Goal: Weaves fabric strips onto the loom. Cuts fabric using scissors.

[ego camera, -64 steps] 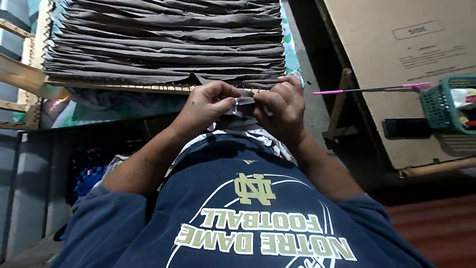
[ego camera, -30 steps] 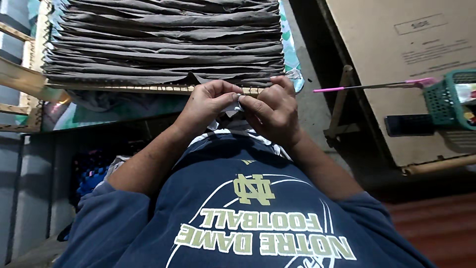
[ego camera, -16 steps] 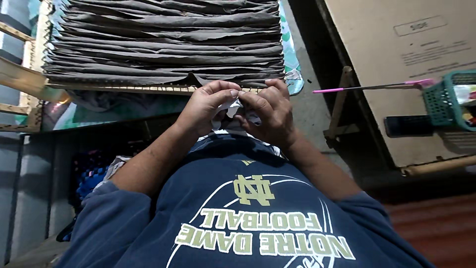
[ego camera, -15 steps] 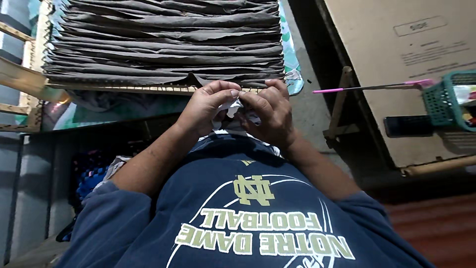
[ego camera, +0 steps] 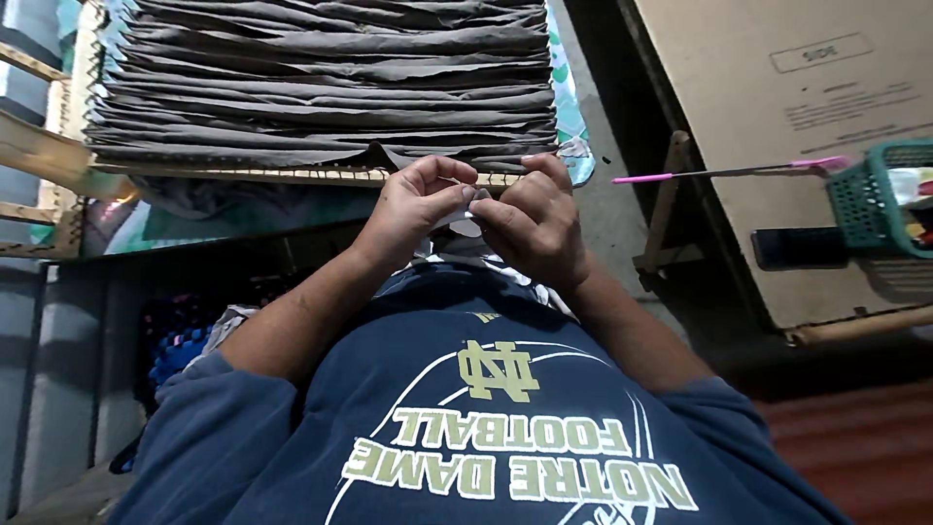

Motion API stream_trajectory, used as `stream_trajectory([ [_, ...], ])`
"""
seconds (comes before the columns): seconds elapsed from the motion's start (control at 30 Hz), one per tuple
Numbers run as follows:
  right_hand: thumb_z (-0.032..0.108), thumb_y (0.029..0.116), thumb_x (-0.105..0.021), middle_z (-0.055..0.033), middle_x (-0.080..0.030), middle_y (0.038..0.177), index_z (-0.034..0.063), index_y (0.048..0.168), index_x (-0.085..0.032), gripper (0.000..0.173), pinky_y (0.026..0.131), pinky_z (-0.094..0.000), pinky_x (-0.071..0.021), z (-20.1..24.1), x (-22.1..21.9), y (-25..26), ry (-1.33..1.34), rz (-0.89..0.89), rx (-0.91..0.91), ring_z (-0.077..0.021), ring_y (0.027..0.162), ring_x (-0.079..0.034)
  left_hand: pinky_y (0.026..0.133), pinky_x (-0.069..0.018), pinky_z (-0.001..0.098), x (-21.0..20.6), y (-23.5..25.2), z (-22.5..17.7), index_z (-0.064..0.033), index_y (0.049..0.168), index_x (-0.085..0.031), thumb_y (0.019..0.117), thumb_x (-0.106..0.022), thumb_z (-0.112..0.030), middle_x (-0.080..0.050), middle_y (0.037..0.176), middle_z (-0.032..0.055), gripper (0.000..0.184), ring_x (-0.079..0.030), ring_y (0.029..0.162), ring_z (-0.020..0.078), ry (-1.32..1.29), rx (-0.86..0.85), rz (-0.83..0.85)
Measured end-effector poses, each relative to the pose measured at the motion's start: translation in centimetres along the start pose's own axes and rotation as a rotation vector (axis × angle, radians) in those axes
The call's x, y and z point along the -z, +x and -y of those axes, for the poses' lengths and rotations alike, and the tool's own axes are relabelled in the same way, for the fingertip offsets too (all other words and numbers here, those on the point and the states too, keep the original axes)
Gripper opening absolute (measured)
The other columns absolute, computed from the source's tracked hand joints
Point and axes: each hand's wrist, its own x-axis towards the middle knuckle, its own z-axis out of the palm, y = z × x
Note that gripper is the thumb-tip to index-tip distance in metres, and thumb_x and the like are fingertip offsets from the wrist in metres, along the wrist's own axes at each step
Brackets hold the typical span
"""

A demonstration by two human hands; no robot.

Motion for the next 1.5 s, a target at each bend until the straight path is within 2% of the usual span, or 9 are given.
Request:
stream_trajectory([
  [0.07,0.012,0.0984,-0.065,-0.0116,-0.060,0.075,0.0027,0.102,-0.074,0.013,0.102,-0.0514,-0.0441,0.0,0.5,0.4,0.052,0.077,-0.034,-0.0259,0.076,-0.062,0.078,-0.0581,0.0223,0.1,-0.1,0.1,-0.0017,0.108,-0.065,0.0947,-0.064,0.003,-0.072,0.092,0.0001,0.014,-0.069,0.083,0.0051,0.079,-0.064,0.007],
  [0.4,0.015,0.0974,-0.066,-0.0078,-0.064,0.083,0.0017,0.097,-0.074,0.016,0.082,-0.0383,-0.0489,-0.1,1.5,1.2,0.403,0.234,-0.374,-0.0160,0.078,-0.059,0.071,-0.0554,0.0180,0.5,-0.3,0.3,0.0003,0.105,-0.069,0.0934,-0.066,0.002,-0.071,0.092,0.0010,0.012,-0.065,0.077,0.0027,0.259,-0.232,0.074],
  [0.57,0.018,0.0980,-0.066,-0.0035,-0.062,0.086,0.0033,0.098,-0.072,0.016,0.071,-0.0257,-0.0500,-1.6,1.1,-0.2,0.393,0.223,-0.334,-0.0093,0.077,-0.057,0.075,-0.0576,0.0188,0.5,-0.6,0.2,0.0009,0.109,-0.069,0.0943,-0.066,0.002,-0.072,0.095,0.0020,0.015,-0.067,0.080,0.0033,0.298,-0.282,0.074],
  [0.67,0.016,0.0968,-0.066,-0.0077,-0.062,0.082,0.0013,0.095,-0.072,0.016,0.079,-0.0380,-0.0481,-0.1,1.8,1.4,0.353,0.251,-0.386,-0.0159,0.075,-0.058,0.076,-0.0579,0.0187,0.5,-0.8,0.0,0.0006,0.114,-0.068,0.0943,-0.066,0.000,-0.073,0.099,0.0020,0.020,-0.068,0.082,0.0025,0.338,-0.293,0.068],
  [0.87,0.016,0.0967,-0.067,-0.0097,-0.064,0.083,0.0008,0.095,-0.070,0.015,0.080,-0.0418,-0.0475,0.3,1.8,1.7,0.292,0.259,-0.383,-0.0188,0.075,-0.059,0.074,-0.0572,0.0174,0.5,-1.0,-0.3,-0.0009,0.116,-0.069,0.0944,-0.066,-0.001,-0.073,0.096,0.0008,0.021,-0.068,0.081,0.0015,0.394,-0.297,0.059],
  [1.03,0.017,0.0987,-0.066,-0.0130,-0.070,0.095,-0.0012,0.112,-0.070,0.023,0.086,-0.0457,-0.0488,0.4,1.6,1.2,0.242,0.242,-0.350,-0.0213,0.082,-0.064,0.077,-0.0579,0.0189,0.7,-1.2,-0.6,-0.0017,0.122,-0.066,0.0964,-0.064,-0.001,-0.073,0.100,0.0017,0.026,-0.069,0.084,0.0028,0.388,-0.242,0.095],
  [1.3,0.012,0.0991,-0.061,-0.0131,-0.071,0.088,0.0000,0.098,-0.072,0.016,0.092,-0.0482,-0.0488,0.6,1.2,0.6,0.143,0.217,-0.308,-0.0250,0.085,-0.068,0.081,-0.0584,0.0236,1.3,-1.3,-0.7,-0.0025,0.135,-0.056,0.0956,-0.060,0.000,-0.068,0.121,0.0077,0.040,-0.069,0.096,0.0092,0.269,-0.024,0.258],
  [1.37,0.011,0.0986,-0.061,-0.0116,-0.070,0.088,-0.0005,0.099,-0.071,0.015,0.087,-0.0423,-0.0501,0.4,1.4,0.6,0.262,0.230,-0.391,-0.0196,0.081,-0.064,0.073,-0.0568,0.0209,1.9,-1.3,-0.9,-0.0044,0.135,-0.057,0.0959,-0.059,-0.002,-0.070,0.111,0.0056,0.039,-0.068,0.086,0.0068,0.283,0.031,0.291],
  [1.5,0.008,0.0980,-0.061,-0.0024,-0.063,0.085,-0.0032,0.100,-0.067,0.013,0.064,-0.0131,-0.0464,0.3,2.0,0.9,0.591,0.218,-0.602,0.0020,0.069,-0.053,0.049,-0.0430,0.0134,3.9,-1.7,-1.5,-0.0087,0.134,-0.057,0.0993,-0.052,-0.006,-0.068,0.090,-0.0014,0.035,-0.056,0.060,0.0000,0.208,0.054,0.364],
])
